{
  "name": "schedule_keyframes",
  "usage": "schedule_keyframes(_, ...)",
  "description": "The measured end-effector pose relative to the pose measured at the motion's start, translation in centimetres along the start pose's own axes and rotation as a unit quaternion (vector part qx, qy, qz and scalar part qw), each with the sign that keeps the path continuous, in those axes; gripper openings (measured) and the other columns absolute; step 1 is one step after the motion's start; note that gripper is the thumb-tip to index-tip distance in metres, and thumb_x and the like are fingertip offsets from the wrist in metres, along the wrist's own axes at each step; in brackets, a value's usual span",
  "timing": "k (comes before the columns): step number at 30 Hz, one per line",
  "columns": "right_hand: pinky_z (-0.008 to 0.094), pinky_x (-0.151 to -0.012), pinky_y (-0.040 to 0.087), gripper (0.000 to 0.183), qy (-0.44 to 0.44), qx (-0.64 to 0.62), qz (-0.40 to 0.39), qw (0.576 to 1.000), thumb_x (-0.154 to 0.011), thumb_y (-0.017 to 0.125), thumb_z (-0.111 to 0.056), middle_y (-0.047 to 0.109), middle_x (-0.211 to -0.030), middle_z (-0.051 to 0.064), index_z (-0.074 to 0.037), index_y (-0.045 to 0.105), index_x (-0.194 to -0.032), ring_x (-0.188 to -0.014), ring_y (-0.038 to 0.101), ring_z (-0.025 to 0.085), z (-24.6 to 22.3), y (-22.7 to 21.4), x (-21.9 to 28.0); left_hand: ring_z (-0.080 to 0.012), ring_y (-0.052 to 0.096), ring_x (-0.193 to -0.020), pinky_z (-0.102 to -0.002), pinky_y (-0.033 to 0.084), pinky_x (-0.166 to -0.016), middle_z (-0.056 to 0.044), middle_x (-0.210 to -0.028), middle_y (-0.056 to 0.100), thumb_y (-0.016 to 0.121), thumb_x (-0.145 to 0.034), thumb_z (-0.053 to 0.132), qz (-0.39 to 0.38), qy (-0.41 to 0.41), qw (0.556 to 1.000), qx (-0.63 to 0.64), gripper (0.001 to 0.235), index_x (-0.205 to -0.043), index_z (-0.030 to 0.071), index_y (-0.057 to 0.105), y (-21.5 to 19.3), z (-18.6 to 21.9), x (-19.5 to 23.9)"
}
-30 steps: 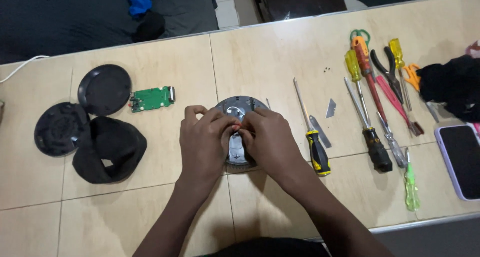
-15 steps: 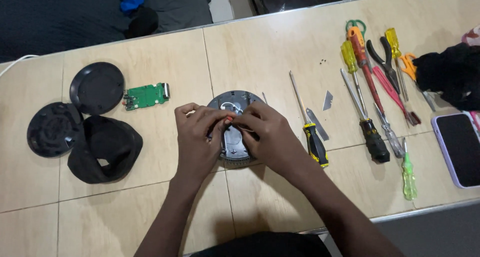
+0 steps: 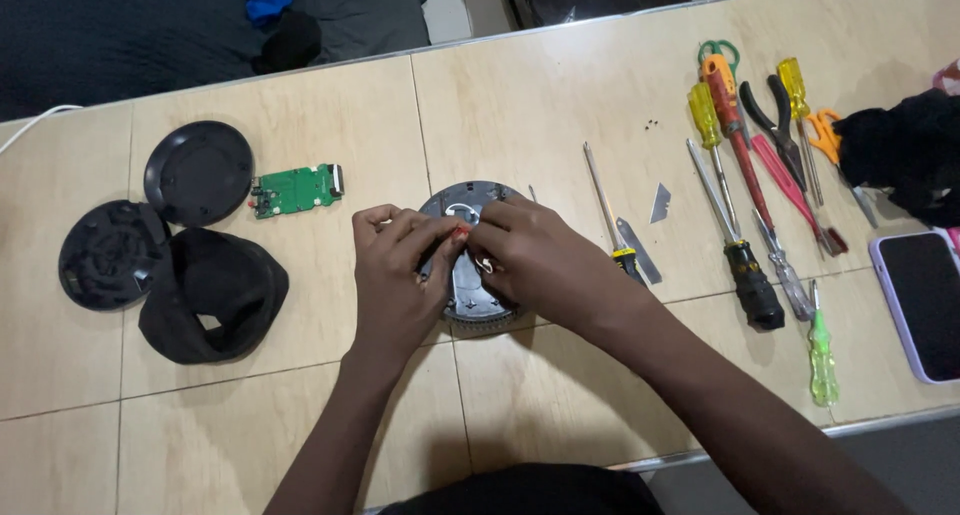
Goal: The person disassembles a black circular electronic device on a table. They remove the outer casing, use a screwdriver to pry off a perforated cover, detach a green circuit board, and disconnect internal wires.
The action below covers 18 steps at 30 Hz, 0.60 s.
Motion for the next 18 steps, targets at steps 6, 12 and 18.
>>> schedule_keyframes(6,0.037,-0.085,0.056,0.028,0.038,0.021,-0.012,0.999,-0.082,0.08,-0.022,0.067,-0.095,0.015,-0.001,0.07,-0.097,-0.088,0.068,0.03,-0.1,-0.2,-0.3,-0.0199,0.069,-0.087,-0.039,0.038,-0.103,-0.001,-0.078,0.069,0.078,-0.094,0.019,0.0,-0.008,1.0,-0.009,0.007,-0.101,0.017,0.077,0.1,0.1,-0.1)
schedule_keyframes(12,0.037,-0.073,0.058,0.008,0.135,-0.044,0.086,0.986,-0.075,0.073,-0.009,0.065,-0.092,0.01,-0.005,0.067,-0.072,-0.083,0.067,0.029,0.9,-0.2,0.6,-0.0264,0.062,-0.091,-0.042,0.041,-0.098,-0.001,-0.079,0.067,0.078,-0.094,0.025,0.006,-0.025,1.0,-0.017,0.008,-0.1,0.021,0.078,0.3,-0.3,0.2)
schedule_keyframes(18,0.041,-0.08,0.058,0.007,0.179,-0.036,0.072,0.981,-0.076,0.071,-0.012,0.065,-0.101,0.011,-0.005,0.069,-0.078,-0.092,0.068,0.032,1.0,-0.4,0.9,-0.0295,0.059,-0.095,-0.044,0.044,-0.09,-0.002,-0.078,0.068,0.078,-0.092,0.025,-0.016,-0.031,0.999,-0.041,0.009,-0.097,0.017,0.08,0.2,0.2,-0.5)
Point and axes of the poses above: each hand's wrist, its own x-axis away from the middle knuckle, its own y-axis out of the palm, z = x × y, the point moved 8 cm from there along -x, towards the middle knuckle
